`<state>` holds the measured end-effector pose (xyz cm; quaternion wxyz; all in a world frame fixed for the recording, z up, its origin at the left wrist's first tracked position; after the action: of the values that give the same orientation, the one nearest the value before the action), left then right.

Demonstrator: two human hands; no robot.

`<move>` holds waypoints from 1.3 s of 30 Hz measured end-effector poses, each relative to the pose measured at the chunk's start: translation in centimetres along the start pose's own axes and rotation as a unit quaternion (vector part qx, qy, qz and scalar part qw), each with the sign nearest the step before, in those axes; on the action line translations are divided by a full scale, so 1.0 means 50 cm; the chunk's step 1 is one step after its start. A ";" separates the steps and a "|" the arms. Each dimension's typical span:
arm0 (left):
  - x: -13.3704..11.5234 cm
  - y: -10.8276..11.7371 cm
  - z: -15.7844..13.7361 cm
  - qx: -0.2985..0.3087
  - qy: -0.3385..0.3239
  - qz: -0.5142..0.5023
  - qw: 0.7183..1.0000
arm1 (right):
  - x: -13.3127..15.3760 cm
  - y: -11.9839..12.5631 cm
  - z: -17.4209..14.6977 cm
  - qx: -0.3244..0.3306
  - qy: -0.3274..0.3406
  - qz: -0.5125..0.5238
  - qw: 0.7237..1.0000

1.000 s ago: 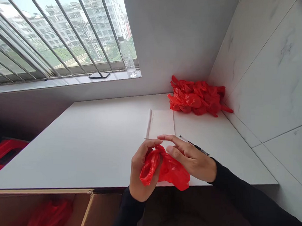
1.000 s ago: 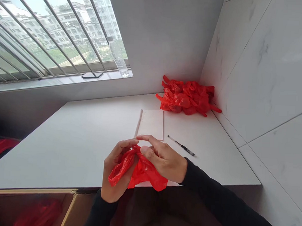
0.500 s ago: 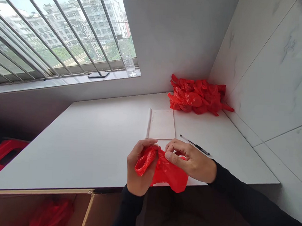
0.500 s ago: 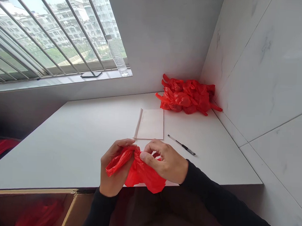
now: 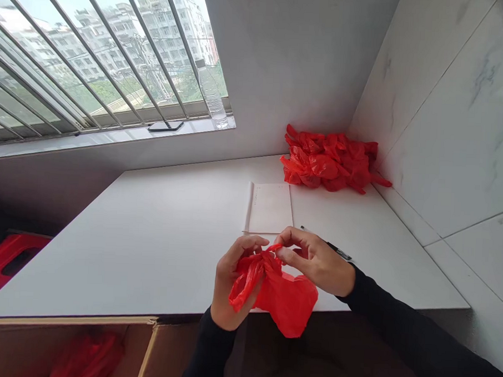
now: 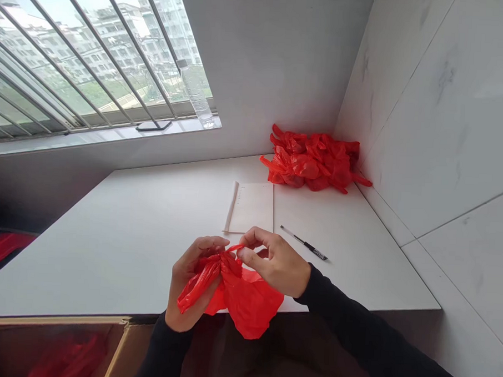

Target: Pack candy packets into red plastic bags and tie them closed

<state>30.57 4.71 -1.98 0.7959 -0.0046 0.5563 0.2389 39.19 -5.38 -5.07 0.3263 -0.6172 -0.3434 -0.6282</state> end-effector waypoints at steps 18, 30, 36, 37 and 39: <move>0.137 0.118 -0.127 -0.212 0.244 -0.050 0.945 | -0.052 0.080 -0.086 -0.100 -0.038 -0.177 0.978; 0.224 0.124 -0.220 -0.379 0.287 -0.168 0.864 | -0.088 0.009 -0.111 -0.041 -0.041 -0.242 0.968; 0.131 -0.009 -0.238 -0.289 0.271 -0.207 0.895 | -0.208 -0.068 -0.125 -0.034 -0.100 -0.226 0.968; 0.129 -0.026 -0.231 -0.261 0.268 -0.221 0.900 | -0.223 -0.091 -0.129 -0.021 -0.079 -0.240 0.967; 0.140 -0.022 -0.234 -0.269 0.276 -0.231 0.893 | -0.243 -0.131 -0.140 -0.005 -0.034 -0.266 0.963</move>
<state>22.53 3.15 -12.92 0.6116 -0.4125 0.6513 0.1776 30.19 -7.78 -17.41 0.1323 -0.5259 -0.5031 -0.6729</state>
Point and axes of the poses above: each hand's wrist, its own z-axis towards the middle knuckle, its own y-axis out of the back of the hand, x = y × z, the point moved 10 cm from there along z, towards the middle knuckle, and after that the axes turned 4 degrees about -y, right-handed, at the moved point
